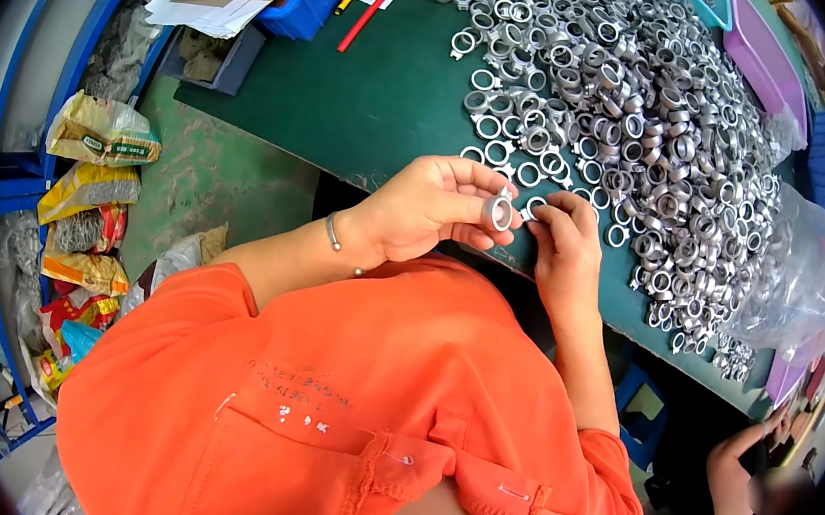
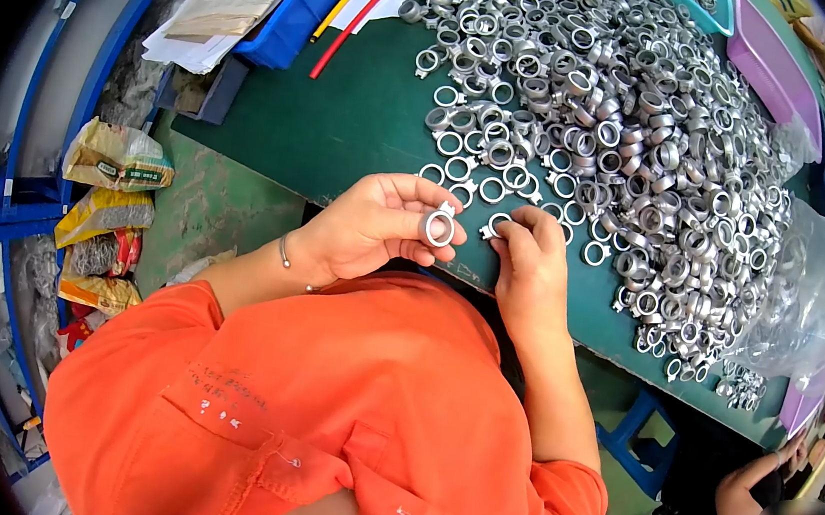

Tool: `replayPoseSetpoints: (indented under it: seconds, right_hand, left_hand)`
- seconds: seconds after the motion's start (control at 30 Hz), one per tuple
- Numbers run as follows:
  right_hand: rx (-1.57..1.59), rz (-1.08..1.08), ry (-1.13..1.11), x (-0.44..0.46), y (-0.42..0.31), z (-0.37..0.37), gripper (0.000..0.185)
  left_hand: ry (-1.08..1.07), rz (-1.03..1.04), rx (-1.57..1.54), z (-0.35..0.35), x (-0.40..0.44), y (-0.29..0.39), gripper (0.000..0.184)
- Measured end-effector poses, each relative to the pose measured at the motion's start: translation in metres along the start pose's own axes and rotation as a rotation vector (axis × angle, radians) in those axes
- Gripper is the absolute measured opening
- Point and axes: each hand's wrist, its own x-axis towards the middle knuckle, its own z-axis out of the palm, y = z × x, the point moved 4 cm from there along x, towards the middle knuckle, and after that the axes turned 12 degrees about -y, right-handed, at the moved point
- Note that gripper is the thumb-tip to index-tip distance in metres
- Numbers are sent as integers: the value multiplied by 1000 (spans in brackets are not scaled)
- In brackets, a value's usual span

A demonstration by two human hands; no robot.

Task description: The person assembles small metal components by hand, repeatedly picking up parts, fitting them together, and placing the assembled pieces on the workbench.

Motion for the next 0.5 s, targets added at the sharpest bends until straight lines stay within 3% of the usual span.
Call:
replayPoseSetpoints:
  seconds: [0.07, 0.13, 0.2, 0.5]
  right_hand:
    - [352, 192, -40, -3, 5, -1, 16]
    - [447, 161, 4, -5, 8, 0, 10]
    - [1022, 460, -43, -12, 12, 8, 7]
    - [1369, 288, -172, -6, -9, 12, 10]
  left_hand:
    - [1, 5, -11, 0, -1, 1, 25]
    - [-5, 6, -17, -2, -1, -1, 26]
    - [-4, 70, -57, -10, 1, -4, 32]
    - [-70, -35, 124, 3, 6, -5, 20]
